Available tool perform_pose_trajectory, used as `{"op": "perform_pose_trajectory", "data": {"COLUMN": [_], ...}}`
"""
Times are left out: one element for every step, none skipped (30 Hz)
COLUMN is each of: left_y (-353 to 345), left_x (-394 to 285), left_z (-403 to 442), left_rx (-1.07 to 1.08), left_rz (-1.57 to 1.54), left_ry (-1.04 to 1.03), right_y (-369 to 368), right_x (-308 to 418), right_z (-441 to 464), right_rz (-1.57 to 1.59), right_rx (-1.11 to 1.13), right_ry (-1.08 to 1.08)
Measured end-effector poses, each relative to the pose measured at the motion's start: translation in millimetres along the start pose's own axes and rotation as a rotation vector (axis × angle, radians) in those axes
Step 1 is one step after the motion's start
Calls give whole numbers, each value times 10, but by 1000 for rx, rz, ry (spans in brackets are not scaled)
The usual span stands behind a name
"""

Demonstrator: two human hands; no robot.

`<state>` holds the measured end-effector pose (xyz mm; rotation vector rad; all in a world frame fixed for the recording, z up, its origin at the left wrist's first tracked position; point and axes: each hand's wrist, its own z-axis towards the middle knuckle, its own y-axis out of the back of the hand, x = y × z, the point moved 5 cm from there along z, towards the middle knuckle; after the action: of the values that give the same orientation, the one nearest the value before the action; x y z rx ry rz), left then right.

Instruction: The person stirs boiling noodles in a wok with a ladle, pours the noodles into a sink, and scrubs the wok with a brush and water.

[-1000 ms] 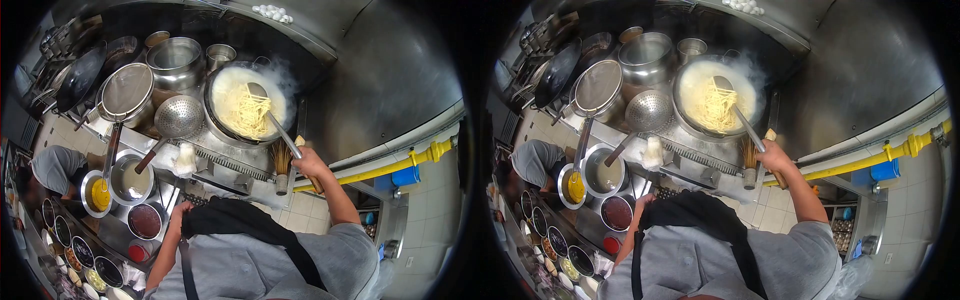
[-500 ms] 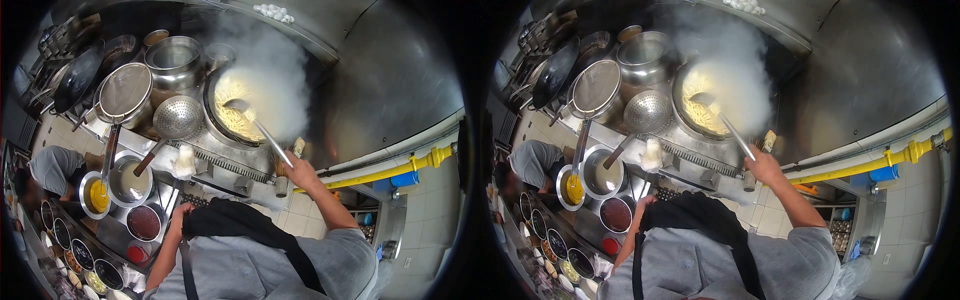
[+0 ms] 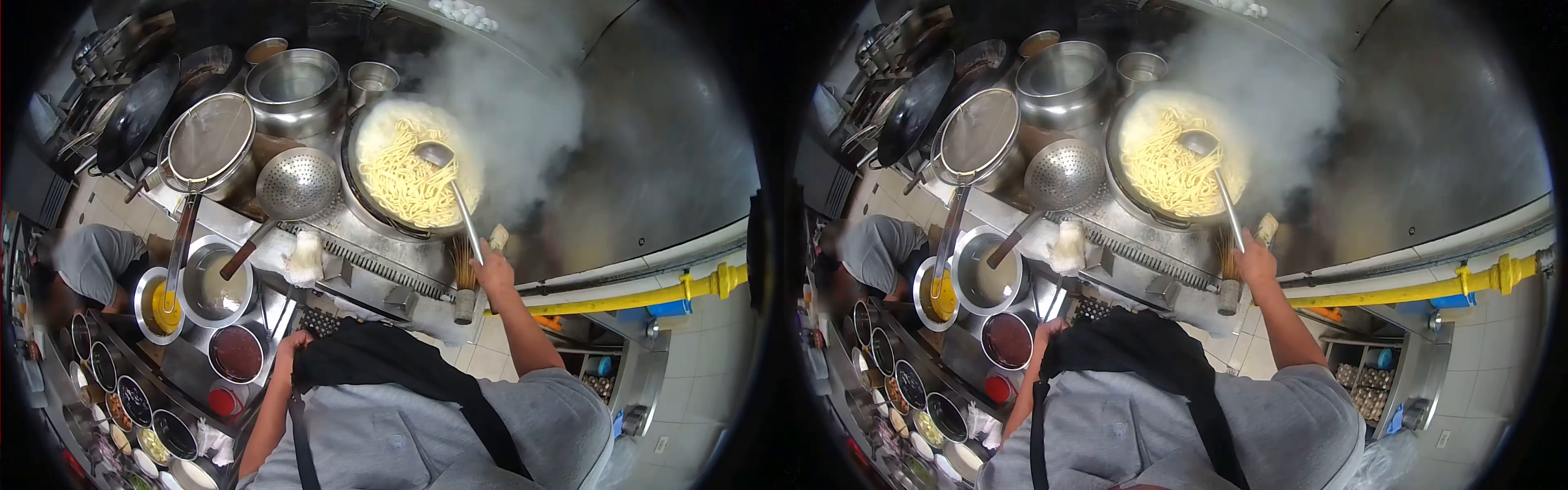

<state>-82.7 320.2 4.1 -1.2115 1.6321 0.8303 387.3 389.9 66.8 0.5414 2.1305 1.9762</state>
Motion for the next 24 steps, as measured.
{"op": "perform_pose_trajectory", "data": {"left_y": [21,70,112,133,151,165,170,169,163,148,143,141,125,117,121,154,188,186,195,200,194,173,150,131], "left_x": [68,212,322,377,403,403,393,357,318,293,295,298,267,253,259,345,520,596,658,609,545,472,386,335], "left_z": [-3,-15,-43,-65,-94,-125,-157,-197,-226,-252,-272,-294,-325,-357,-375,-373,-352,-354,-371,-374,-367,-375,-369,-364], "left_rx": [-5,-36,-68,-77,-79,-81,-89,-106,-123,-127,-169,-211,-216,-235,-255,-264,-242,-219,-228,-209,-187,-197,-197,-195], "left_rz": [3,24,47,48,22,-3,1,47,92,95,39,-19,-21,-33,-47,-55,-189,-325,-339,-205,-68,-64,-71,-117], "left_ry": [2,1,1,3,-28,-60,-59,-76,-94,-95,-45,4,3,34,64,61,83,105,104,28,-50,-57,-60,1], "right_y": [96,246,348,416,481,472,458,429,401,-104,-616,-361,-111,89,64,-1,-48,-66,-130,-202,-234,-180,-11,245], "right_x": [56,156,256,383,537,696,884,1137,1365,1436,1475,1712,1881,1988,2033,2058,2088,2079,2032,1955,1856,1776,1750,1715], "right_z": [51,143,264,439,634,871,1101,1263,1444,1994,2416,2183,1959,1761,1768,1794,1822,1868,1963,2132,2258,2299,2233,2071], "right_rz": [4,20,37,111,186,261,335,274,211,94,-26,-25,76,174,171,171,169,180,169,270,372,560,553,758], "right_rx": [3,-60,-122,-185,-247,-183,-120,-59,0,20,37,36,91,145,143,138,133,98,99,14,-72,-187,-191,-77], "right_ry": [4,53,104,173,240,188,134,245,355,375,396,400,226,52,62,37,13,19,31,84,135,251,255,144]}}
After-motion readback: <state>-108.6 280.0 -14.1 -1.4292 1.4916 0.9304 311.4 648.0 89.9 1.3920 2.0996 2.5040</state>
